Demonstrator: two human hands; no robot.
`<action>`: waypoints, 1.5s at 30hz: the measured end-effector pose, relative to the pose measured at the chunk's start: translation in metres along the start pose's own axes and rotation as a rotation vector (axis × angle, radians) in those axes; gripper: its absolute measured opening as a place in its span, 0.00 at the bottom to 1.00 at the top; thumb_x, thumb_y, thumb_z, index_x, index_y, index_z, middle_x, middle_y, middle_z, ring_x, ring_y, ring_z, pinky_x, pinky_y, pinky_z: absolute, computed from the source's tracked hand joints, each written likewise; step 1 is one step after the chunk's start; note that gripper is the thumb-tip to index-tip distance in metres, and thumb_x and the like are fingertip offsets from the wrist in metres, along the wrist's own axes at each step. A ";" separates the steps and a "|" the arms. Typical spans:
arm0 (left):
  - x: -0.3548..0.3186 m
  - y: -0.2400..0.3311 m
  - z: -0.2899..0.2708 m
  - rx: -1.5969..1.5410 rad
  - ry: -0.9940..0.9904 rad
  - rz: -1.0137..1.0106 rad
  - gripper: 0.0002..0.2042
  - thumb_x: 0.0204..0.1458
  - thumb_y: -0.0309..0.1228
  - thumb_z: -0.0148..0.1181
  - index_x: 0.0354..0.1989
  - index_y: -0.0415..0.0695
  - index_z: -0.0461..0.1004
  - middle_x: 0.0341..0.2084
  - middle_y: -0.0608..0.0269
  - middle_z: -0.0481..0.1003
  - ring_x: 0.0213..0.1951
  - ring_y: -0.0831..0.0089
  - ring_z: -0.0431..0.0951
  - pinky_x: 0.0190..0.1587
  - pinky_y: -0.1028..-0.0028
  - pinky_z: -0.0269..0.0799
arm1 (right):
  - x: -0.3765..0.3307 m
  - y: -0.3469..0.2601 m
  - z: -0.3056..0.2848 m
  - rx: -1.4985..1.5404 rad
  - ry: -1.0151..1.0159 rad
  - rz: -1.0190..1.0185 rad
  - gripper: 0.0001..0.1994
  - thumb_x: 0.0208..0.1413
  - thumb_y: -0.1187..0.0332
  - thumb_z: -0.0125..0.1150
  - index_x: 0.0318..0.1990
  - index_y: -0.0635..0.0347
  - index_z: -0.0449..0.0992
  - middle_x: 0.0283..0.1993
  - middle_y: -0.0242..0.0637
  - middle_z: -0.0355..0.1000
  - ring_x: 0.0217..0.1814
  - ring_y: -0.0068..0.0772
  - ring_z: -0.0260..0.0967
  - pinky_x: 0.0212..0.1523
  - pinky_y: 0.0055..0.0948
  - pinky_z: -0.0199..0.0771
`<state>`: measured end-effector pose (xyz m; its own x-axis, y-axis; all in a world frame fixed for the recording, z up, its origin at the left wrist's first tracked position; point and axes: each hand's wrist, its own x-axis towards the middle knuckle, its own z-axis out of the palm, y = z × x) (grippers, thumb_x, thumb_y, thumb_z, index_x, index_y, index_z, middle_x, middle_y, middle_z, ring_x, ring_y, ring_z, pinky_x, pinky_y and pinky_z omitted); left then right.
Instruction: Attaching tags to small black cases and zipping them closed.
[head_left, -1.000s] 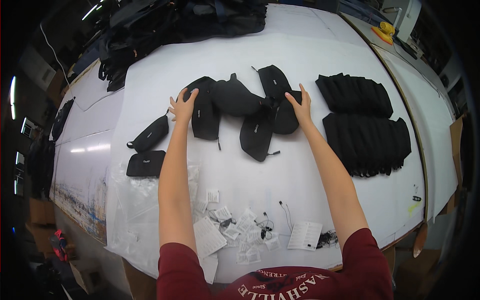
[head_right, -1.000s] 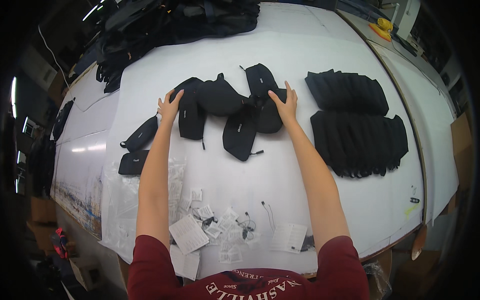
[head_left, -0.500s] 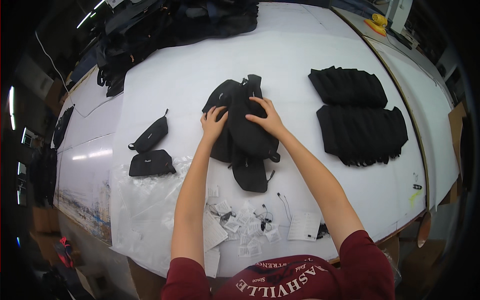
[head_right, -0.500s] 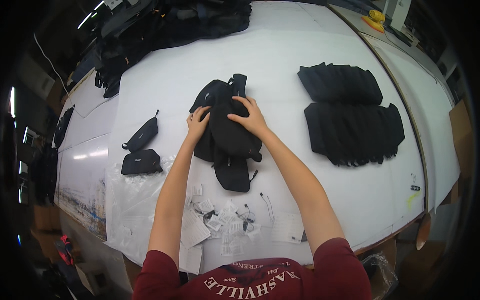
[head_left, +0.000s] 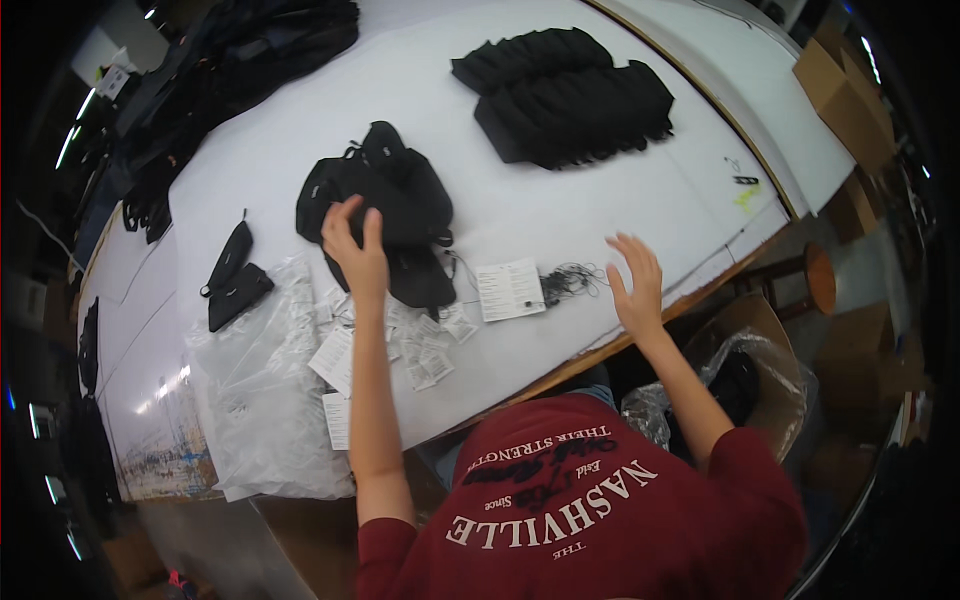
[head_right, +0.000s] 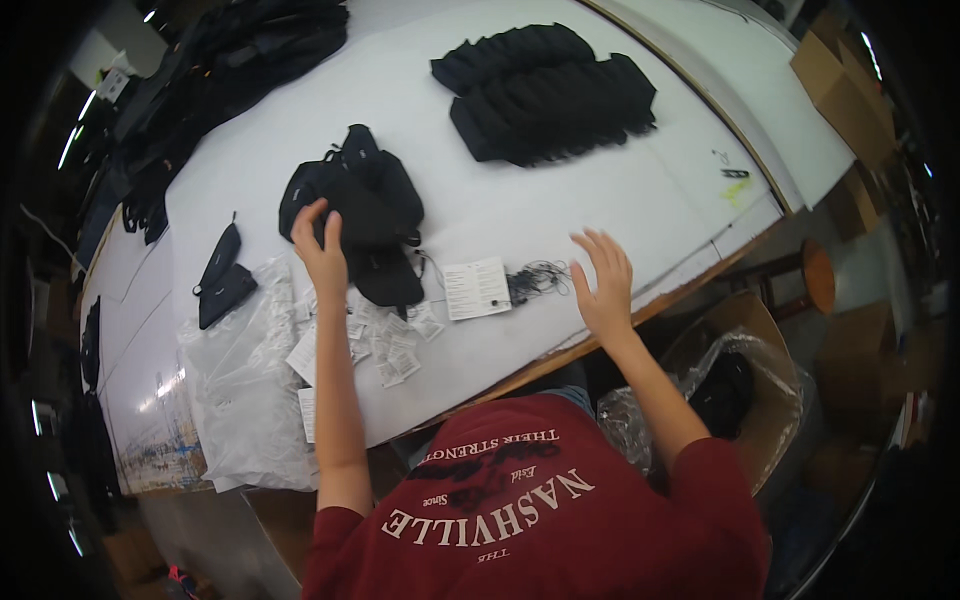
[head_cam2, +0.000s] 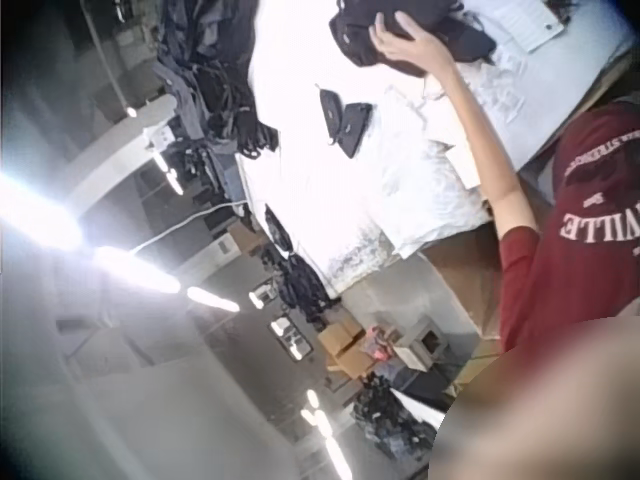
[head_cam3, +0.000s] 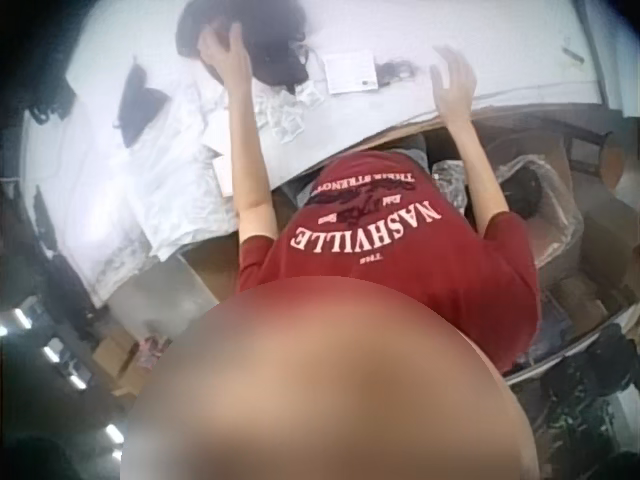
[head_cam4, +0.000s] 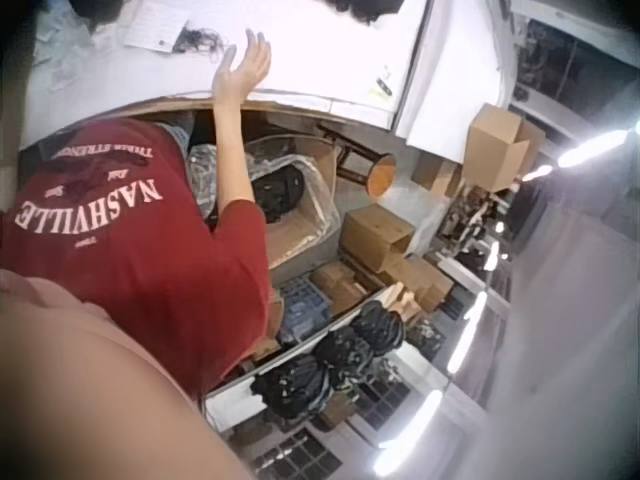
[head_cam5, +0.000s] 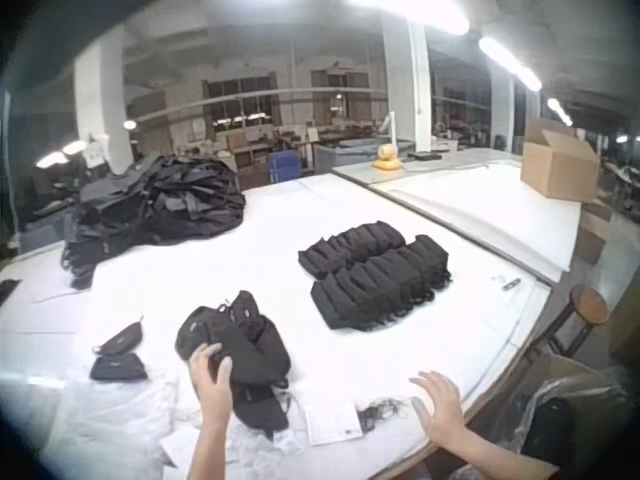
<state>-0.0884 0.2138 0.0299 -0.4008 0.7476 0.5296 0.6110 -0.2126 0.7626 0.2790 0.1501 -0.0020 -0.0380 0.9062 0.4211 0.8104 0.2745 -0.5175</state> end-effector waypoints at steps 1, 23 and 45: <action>-0.028 0.033 0.017 -0.193 -0.106 0.018 0.18 0.53 0.34 0.59 0.51 0.42 0.71 0.53 0.49 0.65 0.57 0.53 0.61 0.61 0.60 0.52 | -0.034 0.020 -0.004 -0.074 0.030 0.089 0.20 0.58 0.65 0.51 0.58 0.54 0.68 0.61 0.43 0.64 0.66 0.50 0.54 0.65 0.44 0.47; -0.196 0.071 0.050 -0.101 -0.959 0.179 0.12 0.44 0.29 0.61 0.39 0.48 0.76 0.46 0.65 0.72 0.48 0.62 0.69 0.53 0.64 0.59 | -0.052 0.002 0.037 -0.321 -0.026 0.431 0.18 0.52 0.73 0.49 0.50 0.46 0.75 0.64 0.32 0.62 0.66 0.38 0.54 0.64 0.40 0.45; -0.214 0.076 0.061 0.090 -0.959 0.343 0.11 0.47 0.29 0.63 0.40 0.45 0.74 0.45 0.57 0.72 0.50 0.58 0.67 0.55 0.61 0.56 | -0.070 0.023 0.037 -0.099 0.285 0.363 0.13 0.45 0.73 0.57 0.38 0.41 0.80 0.58 0.26 0.68 0.63 0.35 0.59 0.58 0.42 0.54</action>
<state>0.0858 0.0764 -0.0478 0.4967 0.8524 0.1635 0.6550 -0.4918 0.5737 0.2790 0.1047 -0.0708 0.4092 0.8097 0.4206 0.7941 -0.0889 -0.6013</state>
